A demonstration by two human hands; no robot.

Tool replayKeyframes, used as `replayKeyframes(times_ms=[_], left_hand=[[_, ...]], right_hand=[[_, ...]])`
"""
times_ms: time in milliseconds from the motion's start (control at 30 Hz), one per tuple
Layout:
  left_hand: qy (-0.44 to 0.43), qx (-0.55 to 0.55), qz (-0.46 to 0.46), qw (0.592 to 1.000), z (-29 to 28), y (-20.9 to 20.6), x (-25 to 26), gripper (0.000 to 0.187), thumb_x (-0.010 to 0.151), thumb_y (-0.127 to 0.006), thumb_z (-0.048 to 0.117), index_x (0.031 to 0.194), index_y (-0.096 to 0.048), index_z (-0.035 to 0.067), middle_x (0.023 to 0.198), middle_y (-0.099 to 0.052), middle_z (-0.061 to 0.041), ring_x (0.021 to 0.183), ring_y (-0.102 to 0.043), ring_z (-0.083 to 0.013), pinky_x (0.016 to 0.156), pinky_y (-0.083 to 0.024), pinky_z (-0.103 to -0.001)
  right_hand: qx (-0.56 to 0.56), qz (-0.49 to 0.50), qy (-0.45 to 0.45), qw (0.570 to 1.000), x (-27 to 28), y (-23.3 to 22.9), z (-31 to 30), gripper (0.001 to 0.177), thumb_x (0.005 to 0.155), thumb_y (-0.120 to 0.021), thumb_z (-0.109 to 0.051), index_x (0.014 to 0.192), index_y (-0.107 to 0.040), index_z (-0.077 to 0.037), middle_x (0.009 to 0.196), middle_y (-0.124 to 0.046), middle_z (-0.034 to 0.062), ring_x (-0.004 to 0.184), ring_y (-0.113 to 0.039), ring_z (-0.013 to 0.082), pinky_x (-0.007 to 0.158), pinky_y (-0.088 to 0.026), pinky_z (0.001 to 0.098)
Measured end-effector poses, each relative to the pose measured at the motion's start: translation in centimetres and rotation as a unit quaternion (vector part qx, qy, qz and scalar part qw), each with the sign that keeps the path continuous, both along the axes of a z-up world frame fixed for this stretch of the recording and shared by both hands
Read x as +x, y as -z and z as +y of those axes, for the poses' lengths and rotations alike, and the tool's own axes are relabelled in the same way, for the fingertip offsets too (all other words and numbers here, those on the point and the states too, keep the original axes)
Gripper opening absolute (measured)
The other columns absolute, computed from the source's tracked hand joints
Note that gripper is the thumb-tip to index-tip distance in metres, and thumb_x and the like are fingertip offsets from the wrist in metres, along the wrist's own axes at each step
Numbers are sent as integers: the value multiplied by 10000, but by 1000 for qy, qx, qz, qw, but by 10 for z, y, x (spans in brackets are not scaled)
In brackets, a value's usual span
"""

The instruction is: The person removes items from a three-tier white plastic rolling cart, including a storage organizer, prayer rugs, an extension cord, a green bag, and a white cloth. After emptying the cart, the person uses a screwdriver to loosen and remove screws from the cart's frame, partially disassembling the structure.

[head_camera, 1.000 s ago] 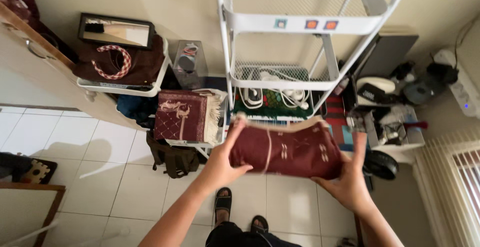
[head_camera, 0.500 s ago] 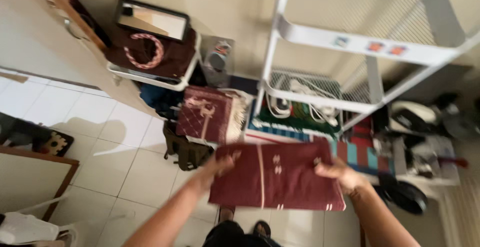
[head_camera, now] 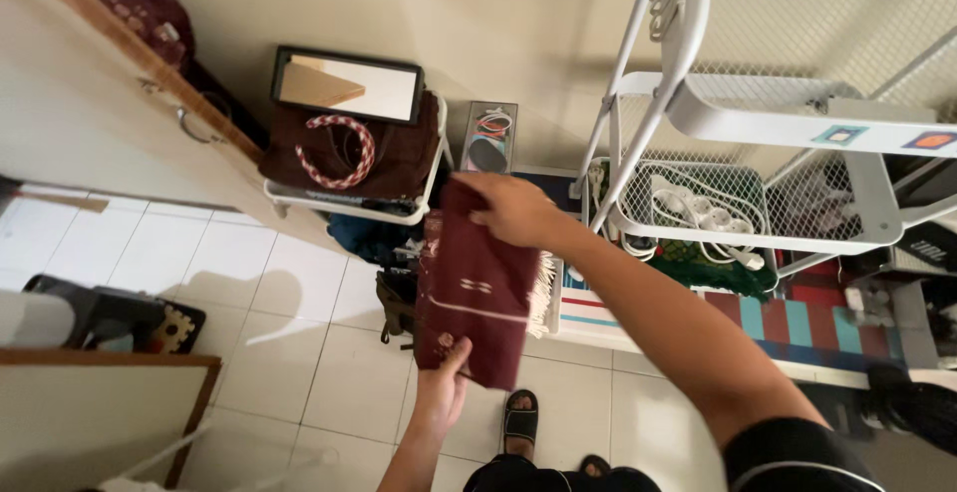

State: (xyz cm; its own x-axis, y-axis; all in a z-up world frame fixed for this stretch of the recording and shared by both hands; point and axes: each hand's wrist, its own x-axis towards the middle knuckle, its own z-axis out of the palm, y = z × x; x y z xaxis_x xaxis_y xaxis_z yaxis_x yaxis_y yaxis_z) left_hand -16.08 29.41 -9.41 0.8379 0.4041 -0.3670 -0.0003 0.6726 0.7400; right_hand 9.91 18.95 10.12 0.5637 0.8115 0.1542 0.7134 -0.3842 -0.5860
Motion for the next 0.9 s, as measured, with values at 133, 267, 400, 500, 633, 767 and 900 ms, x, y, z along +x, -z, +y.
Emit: replayKeyframes(times_ms=[133, 267, 400, 500, 633, 767, 900], left_hand=[[-72, -38, -43, 996, 25, 28, 28, 627, 925, -732, 125, 1487, -458, 79, 1389, -581, -51, 1265, -561, -217, 1119, -431, -459], [-34, -141, 112, 983, 50, 88, 44, 561, 925, -651, 235, 1444, -458, 148, 1331, -619, -92, 1209, -617, -320, 1019, -477, -581], [-32, -72, 111, 991, 58, 121, 44, 537, 959, -645, 227, 1451, -442, 152, 1297, -600, -84, 1162, -625, -315, 958, -502, -570], [-52, -18, 112, 992, 67, 128, 37, 539, 949, -651, 199, 1456, -472, 154, 1311, -613, -60, 1112, -637, -286, 902, -531, -534], [-70, -14, 191, 979, 82, 134, 50, 527, 947, -653, 187, 1445, -484, 156, 1321, -623, -28, 1087, -655, -251, 873, -565, -489], [-63, 44, 260, 963, 84, 132, 58, 547, 957, -678, 217, 1469, -498, 149, 1296, -627, -54, 1034, -631, -233, 803, -505, -465], [-73, 86, 282, 953, 80, 124, 48, 568, 918, -707, 243, 1433, -490, 142, 1258, -614, -49, 1006, -634, -247, 793, -518, -469]], right_hand=[[-90, -181, 75, 977, 5, 27, 65, 749, 906, -716, -417, 1525, -410, -127, 1511, -413, 194, 1375, -433, 392, 1089, -374, 598], [-264, -133, -55, 954, -43, 92, 64, 665, 965, -572, -518, 1560, -363, -310, 1658, -190, 107, 1502, -166, 461, 1107, -244, 739], [-314, -21, -39, 948, -63, 133, 52, 708, 951, -517, -607, 1579, -310, -354, 1706, -85, 61, 1542, -49, 457, 1145, -176, 746], [-214, -82, 38, 973, -71, 160, 53, 690, 991, -514, -555, 1603, -332, -293, 1710, -129, 100, 1537, -77, 474, 1120, -202, 732], [-196, 2, -3, 981, -67, 177, 45, 648, 973, -511, -490, 1585, -364, -333, 1694, -165, 59, 1554, -103, 395, 1157, -194, 712], [-205, 34, -13, 978, -65, 177, 30, 627, 968, -519, -468, 1542, -394, -250, 1684, -196, 47, 1559, -124, 335, 1160, -218, 667], [-53, -9, 30, 998, -79, 198, 5, 499, 980, -603, -352, 1416, -569, -111, 1501, -495, 138, 1434, -407, 342, 1165, -341, 556]])
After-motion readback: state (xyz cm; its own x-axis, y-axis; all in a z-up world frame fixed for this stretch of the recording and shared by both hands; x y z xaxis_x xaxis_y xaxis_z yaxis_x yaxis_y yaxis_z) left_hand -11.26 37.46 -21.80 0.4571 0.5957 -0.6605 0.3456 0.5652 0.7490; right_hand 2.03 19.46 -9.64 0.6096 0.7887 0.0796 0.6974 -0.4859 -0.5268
